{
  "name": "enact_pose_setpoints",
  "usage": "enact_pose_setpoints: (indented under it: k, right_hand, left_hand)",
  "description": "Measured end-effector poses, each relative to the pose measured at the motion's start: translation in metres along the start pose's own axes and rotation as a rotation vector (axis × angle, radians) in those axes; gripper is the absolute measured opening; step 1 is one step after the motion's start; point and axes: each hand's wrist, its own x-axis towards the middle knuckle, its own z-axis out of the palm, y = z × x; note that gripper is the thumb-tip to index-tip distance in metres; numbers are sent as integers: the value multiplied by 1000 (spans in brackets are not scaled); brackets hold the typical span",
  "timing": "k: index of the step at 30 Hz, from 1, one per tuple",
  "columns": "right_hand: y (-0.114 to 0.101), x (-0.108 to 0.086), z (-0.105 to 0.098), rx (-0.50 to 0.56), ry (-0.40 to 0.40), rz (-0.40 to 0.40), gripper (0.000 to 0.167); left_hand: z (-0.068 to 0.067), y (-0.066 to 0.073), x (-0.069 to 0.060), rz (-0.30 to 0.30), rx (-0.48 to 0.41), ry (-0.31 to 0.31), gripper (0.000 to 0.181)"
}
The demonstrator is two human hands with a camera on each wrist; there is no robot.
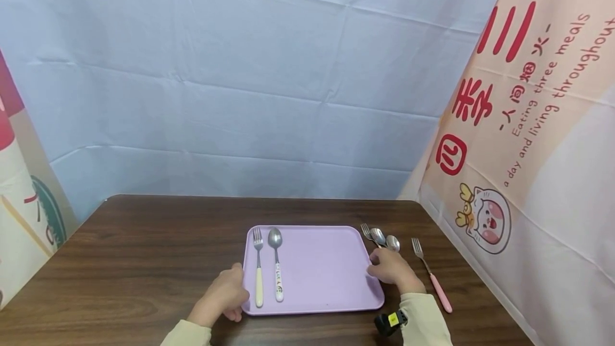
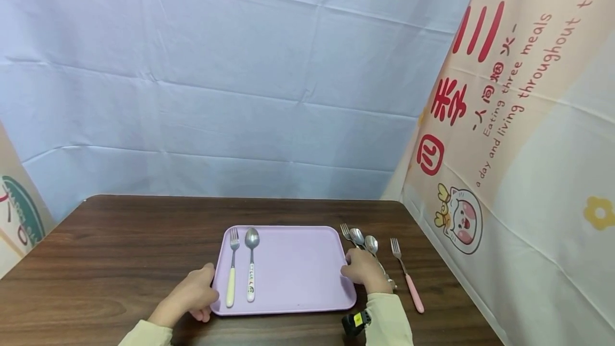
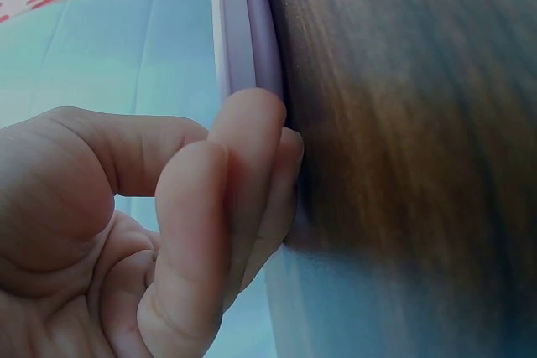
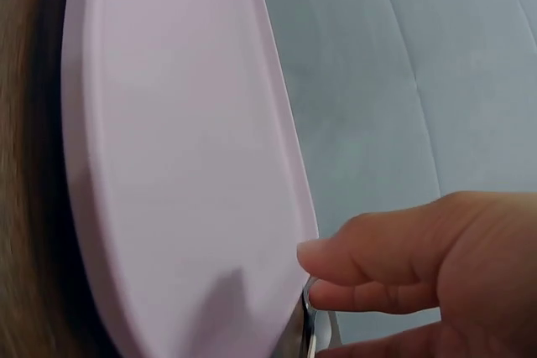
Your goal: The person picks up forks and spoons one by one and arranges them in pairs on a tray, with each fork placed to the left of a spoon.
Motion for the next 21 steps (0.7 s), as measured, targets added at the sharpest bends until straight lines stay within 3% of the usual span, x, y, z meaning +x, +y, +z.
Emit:
enact_pose_setpoints:
  k: [10, 21]
  right_hand:
    - [21, -2, -1, -28, 16, 41, 29]
    - [31, -3, -1, -112, 14, 112, 25]
  left_hand:
    - [0, 0, 1, -7, 8, -7, 45]
    - [1, -1, 2, -3, -5, -7, 40]
